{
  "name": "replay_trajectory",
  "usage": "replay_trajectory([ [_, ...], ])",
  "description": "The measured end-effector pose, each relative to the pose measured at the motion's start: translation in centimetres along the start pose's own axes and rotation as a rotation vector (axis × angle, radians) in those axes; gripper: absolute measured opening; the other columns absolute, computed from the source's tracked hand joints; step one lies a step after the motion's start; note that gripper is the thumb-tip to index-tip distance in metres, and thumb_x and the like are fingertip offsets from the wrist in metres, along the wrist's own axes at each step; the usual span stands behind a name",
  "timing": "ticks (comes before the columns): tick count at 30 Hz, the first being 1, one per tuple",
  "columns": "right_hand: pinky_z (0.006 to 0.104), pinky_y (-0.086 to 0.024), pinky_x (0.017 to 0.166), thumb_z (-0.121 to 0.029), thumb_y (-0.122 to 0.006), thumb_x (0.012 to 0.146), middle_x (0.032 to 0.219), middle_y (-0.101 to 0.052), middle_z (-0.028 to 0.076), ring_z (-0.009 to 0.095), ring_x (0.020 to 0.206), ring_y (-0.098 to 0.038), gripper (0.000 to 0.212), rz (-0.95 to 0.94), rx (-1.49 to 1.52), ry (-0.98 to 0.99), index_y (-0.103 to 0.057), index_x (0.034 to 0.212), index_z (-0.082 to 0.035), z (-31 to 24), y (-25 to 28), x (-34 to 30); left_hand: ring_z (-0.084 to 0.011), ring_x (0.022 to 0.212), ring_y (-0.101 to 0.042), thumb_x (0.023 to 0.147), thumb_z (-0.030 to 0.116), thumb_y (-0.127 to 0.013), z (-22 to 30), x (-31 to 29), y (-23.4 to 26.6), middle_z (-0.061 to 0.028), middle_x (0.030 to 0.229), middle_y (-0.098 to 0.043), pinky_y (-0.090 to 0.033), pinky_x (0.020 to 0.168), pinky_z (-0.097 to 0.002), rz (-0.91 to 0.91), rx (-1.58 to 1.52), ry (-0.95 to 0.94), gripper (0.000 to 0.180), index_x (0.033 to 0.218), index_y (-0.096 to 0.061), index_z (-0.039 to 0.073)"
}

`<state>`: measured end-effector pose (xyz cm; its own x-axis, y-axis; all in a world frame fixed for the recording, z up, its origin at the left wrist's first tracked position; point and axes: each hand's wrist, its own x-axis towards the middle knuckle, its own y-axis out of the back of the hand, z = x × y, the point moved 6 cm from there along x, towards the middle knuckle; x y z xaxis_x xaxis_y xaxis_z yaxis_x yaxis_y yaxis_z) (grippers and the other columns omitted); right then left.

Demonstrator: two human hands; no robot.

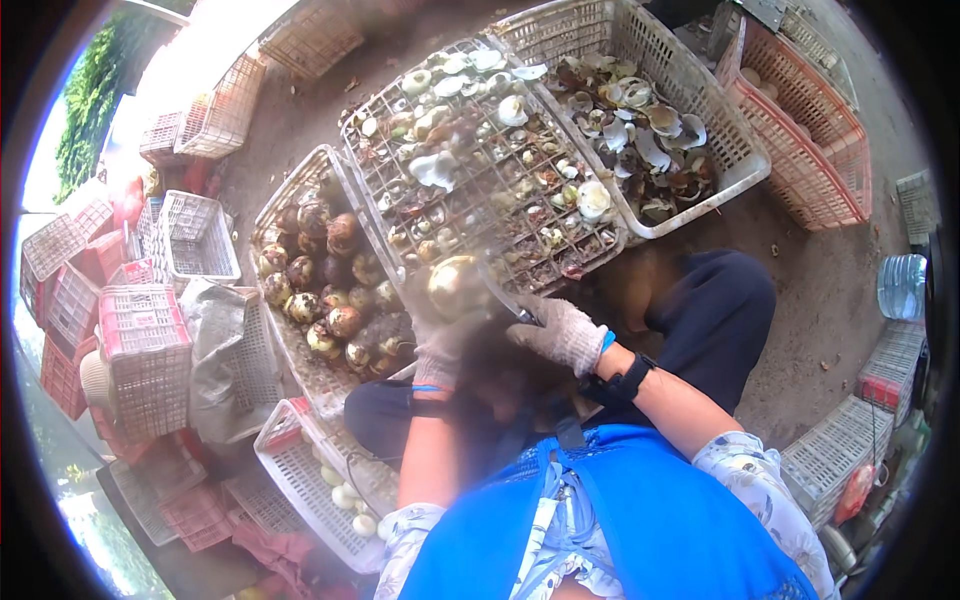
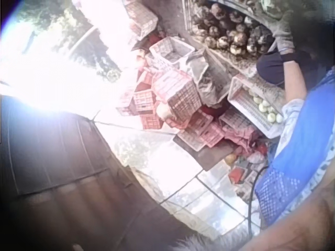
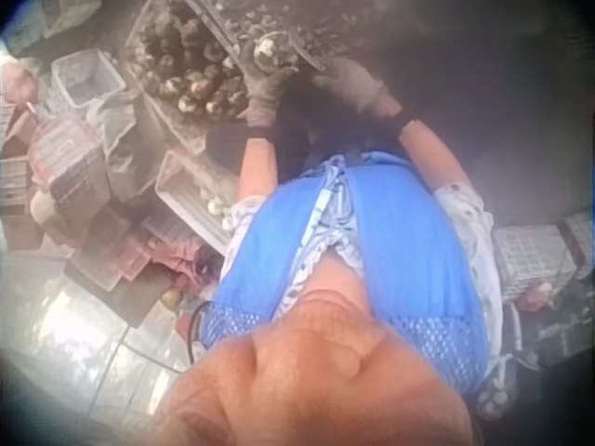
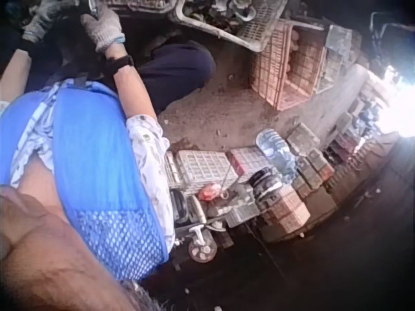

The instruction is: The recorder is cleaning and peeling agricultural bulbs using a small tool while sitting in a processing area.

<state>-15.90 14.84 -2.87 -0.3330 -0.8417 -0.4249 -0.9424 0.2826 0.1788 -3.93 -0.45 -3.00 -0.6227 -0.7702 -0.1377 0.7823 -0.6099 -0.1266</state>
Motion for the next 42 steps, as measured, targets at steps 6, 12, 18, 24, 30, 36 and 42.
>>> replay_trajectory([
  [6, 0.0467, -0.052, 0.087, -0.030, -0.071, 0.090, 0.106, -0.069, 0.023, 0.042, 0.100, -0.066, 0.062, 0.193, -0.321, 0.003, -0.049, 0.143, -0.009, 1.4, 2.3, -2.3, -0.0318, 0.122, -0.059, 0.058, -0.003, -0.085, 0.6, -0.2, 0.0, -0.0161, 0.137, -0.052, -0.056, 0.099, -0.0446, -0.105, -0.185, 0.134, 0.106, 0.150, -0.034, 0.015],
  [12, 0.0474, -0.050, 0.091, -0.028, -0.061, 0.095, 0.111, -0.067, 0.025, 0.041, 0.107, -0.063, 0.043, 0.039, -0.145, 0.080, -0.058, 0.129, -0.002, -1.7, 2.5, -1.9, -0.0271, 0.120, -0.059, 0.058, 0.001, -0.085, 0.0, 0.8, 0.1, -0.0150, 0.134, -0.054, -0.055, 0.098, -0.0391, 0.000, 0.065, 0.060, 0.105, 0.150, -0.035, 0.010],
  [18, 0.0503, -0.051, 0.088, -0.027, -0.058, 0.096, 0.105, -0.068, 0.026, 0.044, 0.101, -0.064, 0.038, 0.269, -0.269, 0.151, -0.060, 0.125, -0.001, -2.0, 2.8, -1.8, -0.0256, 0.121, -0.057, 0.058, 0.006, -0.087, 2.5, 2.0, -1.5, -0.0151, 0.133, -0.054, -0.052, 0.102, -0.0378, 0.001, 0.571, -0.096, 0.102, 0.148, -0.038, 0.004],
  [24, 0.0495, -0.053, 0.087, -0.025, -0.061, 0.096, 0.109, -0.068, 0.026, 0.044, 0.100, -0.066, 0.041, 0.202, -0.381, 0.068, -0.059, 0.131, -0.004, -3.0, 2.4, -1.7, -0.0300, 0.128, -0.051, 0.054, 0.015, -0.092, 3.5, 1.8, -3.9, -0.0184, 0.138, -0.049, -0.045, 0.108, -0.0415, -0.002, 0.483, 0.073, 0.107, 0.146, -0.040, 0.001],
  [30, 0.0497, -0.054, 0.084, -0.025, -0.062, 0.096, 0.105, -0.068, 0.027, 0.044, 0.097, -0.066, 0.040, 0.289, -0.380, 0.048, -0.059, 0.127, 0.000, -3.6, 3.2, -2.9, -0.0335, 0.123, -0.052, 0.053, 0.016, -0.092, 3.8, 1.6, -5.1, -0.0191, 0.133, -0.048, -0.044, 0.107, -0.0431, 0.057, 0.755, -0.105, 0.105, 0.143, -0.041, 0.000],
  [36, 0.0504, -0.054, 0.078, -0.025, -0.061, 0.097, 0.097, -0.068, 0.027, 0.045, 0.089, -0.067, 0.038, 0.246, -0.380, 0.039, -0.059, 0.122, 0.003, -2.8, 3.4, -2.6, -0.0338, 0.124, -0.050, 0.056, 0.015, -0.091, 3.5, 1.4, -5.4, -0.0188, 0.131, -0.048, -0.043, 0.107, -0.0426, 0.068, 0.871, -0.200, 0.100, 0.141, -0.041, 0.001],
  [42, 0.0504, -0.054, 0.072, -0.022, -0.061, 0.095, 0.092, -0.066, 0.027, 0.043, 0.085, -0.066, 0.025, 0.126, -0.470, 0.002, -0.059, 0.103, 0.002, -3.0, 3.8, -2.2, -0.0375, 0.129, -0.046, 0.056, 0.014, -0.090, 2.7, 1.1, -5.8, -0.0213, 0.134, -0.048, -0.040, 0.110, -0.0461, 0.038, 0.866, -0.381, 0.099, 0.141, -0.041, 0.002],
])
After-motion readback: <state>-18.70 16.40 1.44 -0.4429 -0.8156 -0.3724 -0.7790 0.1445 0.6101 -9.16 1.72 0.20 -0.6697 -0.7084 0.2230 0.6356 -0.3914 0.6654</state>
